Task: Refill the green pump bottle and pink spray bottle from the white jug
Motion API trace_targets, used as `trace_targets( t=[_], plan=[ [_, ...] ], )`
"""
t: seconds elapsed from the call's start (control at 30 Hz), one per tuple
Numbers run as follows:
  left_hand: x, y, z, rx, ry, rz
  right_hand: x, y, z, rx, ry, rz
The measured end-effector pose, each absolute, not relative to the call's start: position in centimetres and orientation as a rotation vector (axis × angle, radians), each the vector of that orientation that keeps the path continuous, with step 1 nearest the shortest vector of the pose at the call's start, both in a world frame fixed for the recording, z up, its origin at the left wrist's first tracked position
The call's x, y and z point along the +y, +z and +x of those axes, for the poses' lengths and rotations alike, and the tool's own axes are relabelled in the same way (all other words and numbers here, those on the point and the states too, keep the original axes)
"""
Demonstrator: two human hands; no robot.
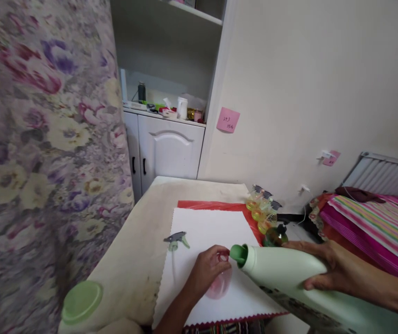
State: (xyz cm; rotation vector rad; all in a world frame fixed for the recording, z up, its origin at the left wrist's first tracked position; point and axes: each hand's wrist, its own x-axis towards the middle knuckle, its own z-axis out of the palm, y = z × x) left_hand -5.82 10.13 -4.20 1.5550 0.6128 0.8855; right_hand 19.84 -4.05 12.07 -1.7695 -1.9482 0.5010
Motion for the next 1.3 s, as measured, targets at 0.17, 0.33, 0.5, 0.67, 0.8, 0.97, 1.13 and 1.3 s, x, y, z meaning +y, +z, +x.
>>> trace_targets(
  t=[0.17, 0.33, 0.5, 0.67, 0.8, 0.97, 1.13, 1.3],
  plan=[
    [10.2, -4.2, -5.8, 0.612, 0.883, 1.532, -3.6, 13.0, 19.2, -1.999, 0.760, -1.775],
    [10.3, -4.3, -5.8, 0.585, 0.881, 1.498, -3.1, 13.4, 19.0, -2.002, 0.772, -1.772],
    [10.3, -4.3, -5.9, 0.572, 0.888, 1.512, -2.8, 13.6, 18.8, -2.130, 0.763, -1.822],
    [10.3, -4.1, -5.8, 0.577, 0.887, 1.503, -2.7, 14.1, 18.6, -2.243, 0.721, -1.908],
    [10.4, -4.1, -5.8, 0.581, 0.891, 1.502, -2.6, 14.6, 18.3, -2.243, 0.723, -1.909],
    [10.5, -4.3, -5.9, 0.573, 0.893, 1.490, -2.4, 14.9, 18.0, -2.257, 0.727, -1.899],
    [10.5, -4.3, -5.8, 0.576, 0.888, 1.504, -2.3, 14.7, 18.2, -2.280, 0.640, -1.936],
    [10.3, -4.0, -5.8, 0.563, 0.891, 1.504, -2.3, 14.8, 18.2, -2.306, 0.615, -1.984]
  ],
)
